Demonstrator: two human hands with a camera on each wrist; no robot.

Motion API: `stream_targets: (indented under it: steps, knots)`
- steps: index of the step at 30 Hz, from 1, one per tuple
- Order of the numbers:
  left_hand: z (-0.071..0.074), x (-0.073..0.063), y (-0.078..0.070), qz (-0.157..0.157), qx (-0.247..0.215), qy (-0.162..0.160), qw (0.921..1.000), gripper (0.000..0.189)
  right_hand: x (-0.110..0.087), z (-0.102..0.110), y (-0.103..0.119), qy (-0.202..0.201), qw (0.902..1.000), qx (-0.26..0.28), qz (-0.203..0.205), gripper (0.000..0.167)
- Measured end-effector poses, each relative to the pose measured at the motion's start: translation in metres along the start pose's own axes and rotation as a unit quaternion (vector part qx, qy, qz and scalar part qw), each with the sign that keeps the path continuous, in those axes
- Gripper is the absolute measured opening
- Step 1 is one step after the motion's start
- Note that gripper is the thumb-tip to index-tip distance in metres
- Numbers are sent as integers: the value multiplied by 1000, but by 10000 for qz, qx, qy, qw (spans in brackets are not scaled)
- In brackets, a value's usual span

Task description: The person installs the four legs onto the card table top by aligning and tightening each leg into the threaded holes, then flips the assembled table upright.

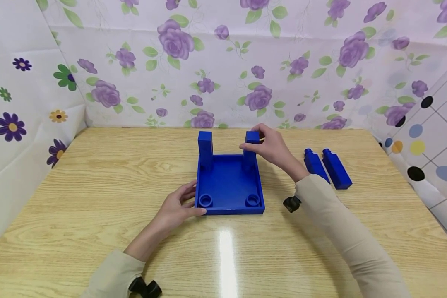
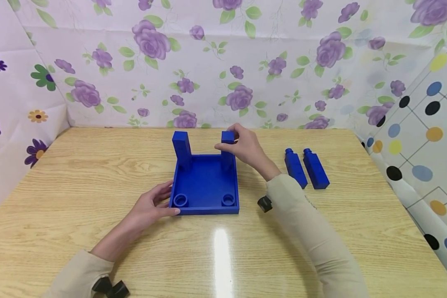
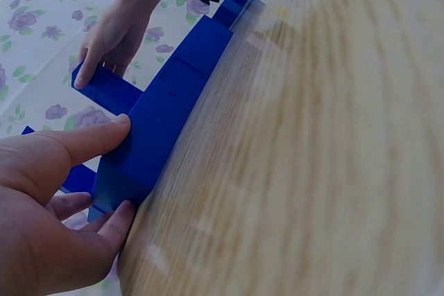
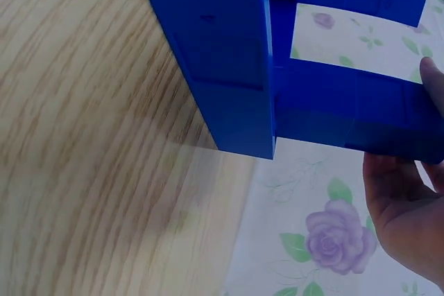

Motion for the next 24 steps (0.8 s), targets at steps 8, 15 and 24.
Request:
stream_targets:
  steps: [8,15,24]
  knots:
    - [0,-1,-1,11,-29,1,10000,82,0,2,-3,469,9986,249,-3,67]
    - [-1,-1,-1,-10,-31,19,10000,81,2,17,-10,1367,9761,1669,250,60]
    - [0,-1,0,23,-4,18,10000,82,11,26,-15,2380,9309,2730,481,59]
Point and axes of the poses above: each hand's wrist, its own x-axis towards the middle knuckle, its own z-axis out of the back of the hand, y = z × x, the point moved 2 cm from there along x, towards the middle knuckle, and after that the axes turned 6 degrees about -z, right-handed, at the moved point
